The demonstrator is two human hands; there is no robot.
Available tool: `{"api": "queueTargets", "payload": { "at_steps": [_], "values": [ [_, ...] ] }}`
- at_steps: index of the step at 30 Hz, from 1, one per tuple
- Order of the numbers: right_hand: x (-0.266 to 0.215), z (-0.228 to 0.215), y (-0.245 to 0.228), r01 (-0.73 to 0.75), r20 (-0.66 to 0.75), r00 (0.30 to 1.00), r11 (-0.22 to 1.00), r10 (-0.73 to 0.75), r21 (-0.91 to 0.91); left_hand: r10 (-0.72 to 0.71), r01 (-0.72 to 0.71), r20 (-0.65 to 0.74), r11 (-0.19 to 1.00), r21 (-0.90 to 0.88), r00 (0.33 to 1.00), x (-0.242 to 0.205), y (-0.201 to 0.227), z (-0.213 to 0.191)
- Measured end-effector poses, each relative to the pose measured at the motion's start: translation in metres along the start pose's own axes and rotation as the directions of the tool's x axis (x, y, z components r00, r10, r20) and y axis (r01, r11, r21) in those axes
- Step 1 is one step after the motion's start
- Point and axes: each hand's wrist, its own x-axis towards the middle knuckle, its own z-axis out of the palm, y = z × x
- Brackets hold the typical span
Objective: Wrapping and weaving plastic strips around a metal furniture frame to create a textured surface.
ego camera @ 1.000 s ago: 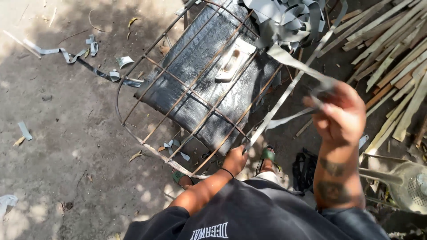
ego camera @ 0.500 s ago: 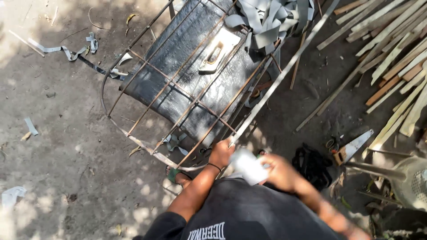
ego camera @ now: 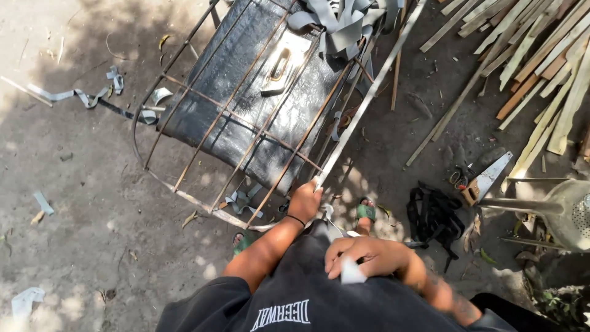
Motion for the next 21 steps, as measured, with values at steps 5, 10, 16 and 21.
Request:
{"api": "queueTargets", "payload": {
  "at_steps": [5,10,16,21],
  "values": [
    [0.004,0.012,-0.010,0.171,-0.012,0.985,0.980,-0.173,-0.103,0.327,-0.286,-0.153,0.928,0.238,0.933,0.003,-0.025,0.016],
    [-0.019,0.003,0.018,0.194,-0.010,0.981,0.971,-0.195,0.138,0.324,-0.280,-0.127,0.920,0.275,0.938,0.004,-0.031,0.017],
    [-0.037,-0.030,0.076,0.162,-0.711,0.701,0.984,-0.059,0.078,0.291,-0.205,-0.182,0.901,0.383,0.939,0.008,-0.049,0.032],
    [-0.006,-0.081,0.105,-0.312,-0.914,0.365,0.948,0.178,0.060,0.337,-0.229,-0.205,0.879,0.419,0.919,0.020,-0.059,0.040]
  ]
}}
